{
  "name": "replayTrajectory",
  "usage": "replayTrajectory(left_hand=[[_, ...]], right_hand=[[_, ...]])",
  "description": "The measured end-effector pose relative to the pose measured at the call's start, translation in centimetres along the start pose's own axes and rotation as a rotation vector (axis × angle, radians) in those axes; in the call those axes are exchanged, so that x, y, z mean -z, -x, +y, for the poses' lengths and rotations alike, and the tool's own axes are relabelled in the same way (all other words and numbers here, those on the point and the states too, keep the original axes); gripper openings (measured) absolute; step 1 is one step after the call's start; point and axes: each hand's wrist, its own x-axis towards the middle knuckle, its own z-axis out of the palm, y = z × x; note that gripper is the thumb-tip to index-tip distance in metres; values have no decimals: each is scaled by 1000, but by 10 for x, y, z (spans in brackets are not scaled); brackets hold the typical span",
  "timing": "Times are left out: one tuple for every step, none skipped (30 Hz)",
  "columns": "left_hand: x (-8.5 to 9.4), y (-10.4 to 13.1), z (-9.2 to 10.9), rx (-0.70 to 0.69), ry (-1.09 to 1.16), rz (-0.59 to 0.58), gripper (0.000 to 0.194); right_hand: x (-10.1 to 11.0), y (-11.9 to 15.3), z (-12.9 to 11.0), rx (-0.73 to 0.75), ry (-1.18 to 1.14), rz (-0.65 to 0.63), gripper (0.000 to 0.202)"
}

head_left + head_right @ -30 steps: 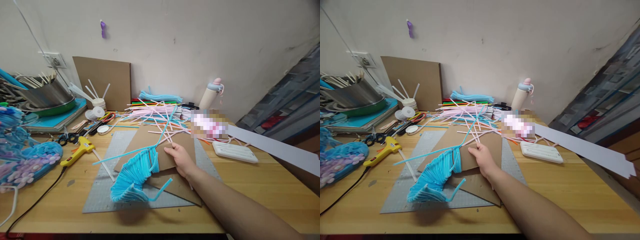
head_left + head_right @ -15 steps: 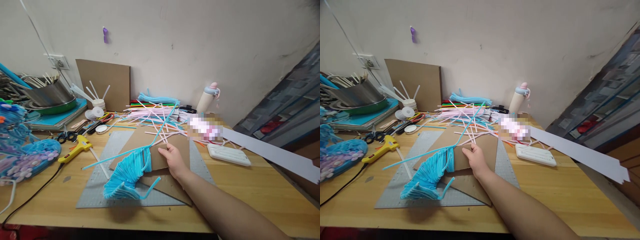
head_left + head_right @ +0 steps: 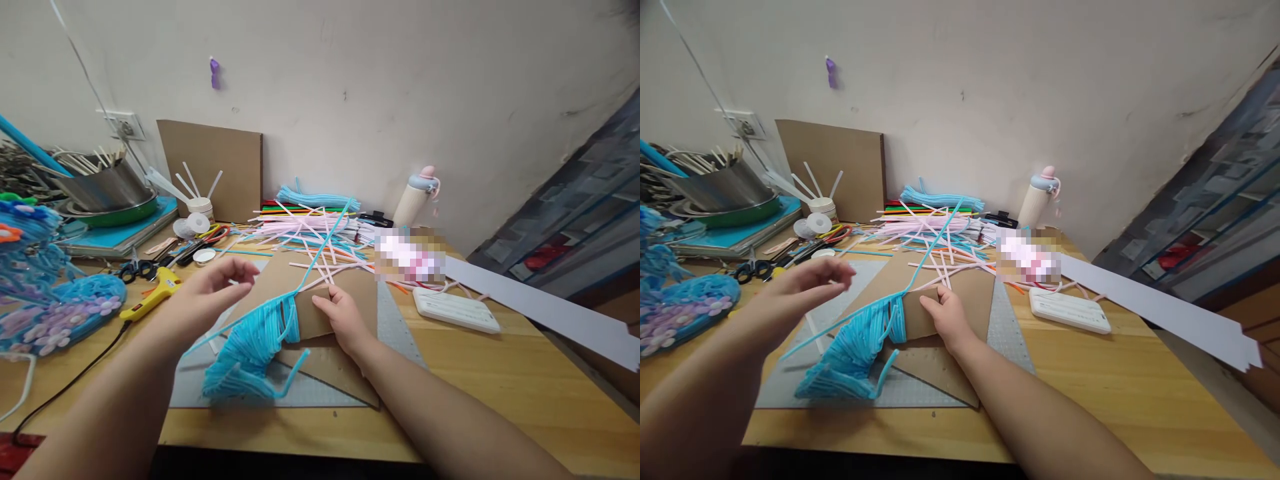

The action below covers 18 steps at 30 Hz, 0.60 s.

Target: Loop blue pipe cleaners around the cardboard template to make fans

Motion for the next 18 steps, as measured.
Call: replayTrajectory(left_hand=[[-1,-9,1,5,9,-23,44],[-2,-20,1,5,21,-49,46],[-5,-32,-1,1,32,-76,48],[-8,-44,-3,4,43,-105,48],[-12,-55,-6,3,57,-141,47],[-16,-66,-9,-6,73,-177,46],[-20,-74,-11,-15,89,-181,45],[-24,-81,-14,-18,100,-173,44],[-27,-86,-16,-12,104,-162,42],[-29,-89,-18,5,95,-148,41],[-31,-91,-20,30,75,-133,41],[-32,-92,-21,56,56,-124,40],[-32,-92,-23,78,40,-119,40],[-32,-92,-24,91,33,-118,40],[-32,-92,-26,96,38,-121,39],[-32,-92,-27,97,55,-130,38],[-32,-92,-28,99,78,-142,38],[-32,-91,-30,105,100,-152,37]], right_hand=[[1,0,-1,-7,22,-12,20],[1,-1,-2,-14,41,-32,20],[2,-1,-2,-22,55,-54,20],[3,-2,-3,-27,63,-75,21],[3,-3,-3,-34,64,-94,22],[4,-3,-3,-41,61,-109,23],[4,-4,-3,-49,55,-120,25],[3,-4,-2,-60,48,-127,27],[3,-4,-2,-76,40,-133,28],[2,-4,-1,-92,33,-138,29],[1,-4,-1,-108,28,-139,30],[0,-4,-1,-121,22,-138,30],[0,-4,0,-130,13,-135,29],[-1,-4,0,-138,2,-132,29],[-1,-4,0,-146,-8,-125,28],[-1,-4,-1,-155,-16,-115,27],[-1,-4,-1,-165,-21,-106,27],[-1,-5,-2,-175,-24,-96,27]])
